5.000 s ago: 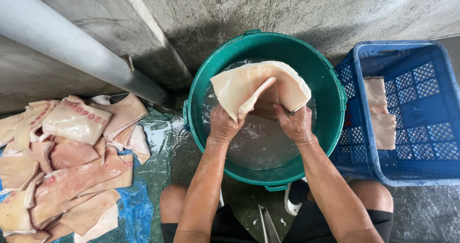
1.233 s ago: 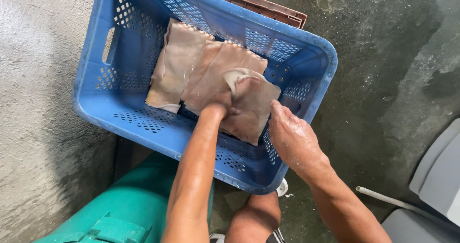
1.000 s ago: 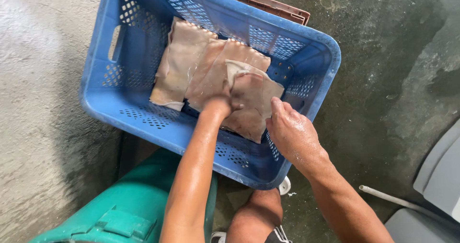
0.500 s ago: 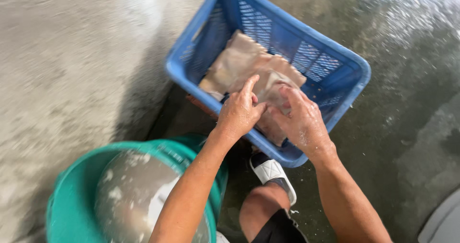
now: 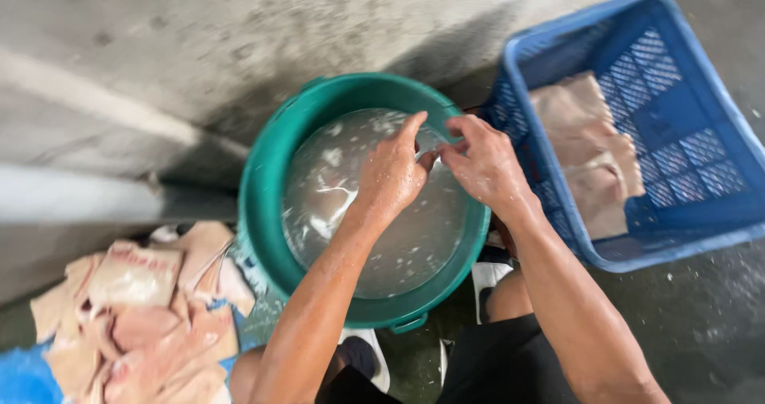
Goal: The person washes flat, rectangular pieces of material by hand in a green bucket of water. They scrub and rinse each piece individually, then place the cleaned items into a blue plastic basket.
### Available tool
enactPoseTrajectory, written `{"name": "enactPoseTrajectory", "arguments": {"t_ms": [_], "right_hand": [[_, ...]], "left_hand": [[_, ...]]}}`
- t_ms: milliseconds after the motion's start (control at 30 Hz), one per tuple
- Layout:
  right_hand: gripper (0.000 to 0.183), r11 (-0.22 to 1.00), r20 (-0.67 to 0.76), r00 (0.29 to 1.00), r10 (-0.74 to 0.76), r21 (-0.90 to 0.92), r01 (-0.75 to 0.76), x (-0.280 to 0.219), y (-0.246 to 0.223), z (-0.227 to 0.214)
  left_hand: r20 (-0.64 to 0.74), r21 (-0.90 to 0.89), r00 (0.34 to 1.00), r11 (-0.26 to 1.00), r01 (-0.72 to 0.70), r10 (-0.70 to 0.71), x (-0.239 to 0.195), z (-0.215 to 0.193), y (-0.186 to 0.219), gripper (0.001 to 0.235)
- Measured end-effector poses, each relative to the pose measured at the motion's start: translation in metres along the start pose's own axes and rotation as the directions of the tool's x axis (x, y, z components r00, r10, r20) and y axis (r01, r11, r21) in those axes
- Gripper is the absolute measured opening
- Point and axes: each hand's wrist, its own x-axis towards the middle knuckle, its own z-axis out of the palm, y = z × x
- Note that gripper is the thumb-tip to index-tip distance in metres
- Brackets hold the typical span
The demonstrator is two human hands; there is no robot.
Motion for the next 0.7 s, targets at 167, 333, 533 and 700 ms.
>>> {"name": "enactPoseTrajectory", "arguments": {"t_ms": [167, 333, 533, 700], "right_hand": [[0.052, 0.938, 0.389, 0.921, -0.002, -0.318, 0.136, 0.019, 0.010, 0.114], [0.087, 0.879, 0.570, 0.820, 0.056, -0.418, 0.230, 0.024, 0.063, 0.234], [0.085, 0.934, 0.409, 0.893, -0.186, -0.207, 0.289, 0.021, 0.105, 0.330], [0.058, 0.962, 0.397, 0.896, 0.198, 0.097, -0.256, 0.030, 0.090, 0.326]], "left_hand": [[-0.155, 0.071, 0.986, 0.995, 0.066, -0.054, -0.060, -0.011, -0.110, 0.068], [-0.147, -0.011, 0.969, 0.980, 0.201, -0.201, -0.126, 0.006, -0.188, 0.067], [-0.182, -0.119, 0.948, 0.963, 0.244, -0.262, -0.133, 0.027, -0.204, 0.067], [-0.220, -0.139, 0.933, 0.956, 0.258, -0.284, -0.121, 0.019, -0.211, 0.070]]}}
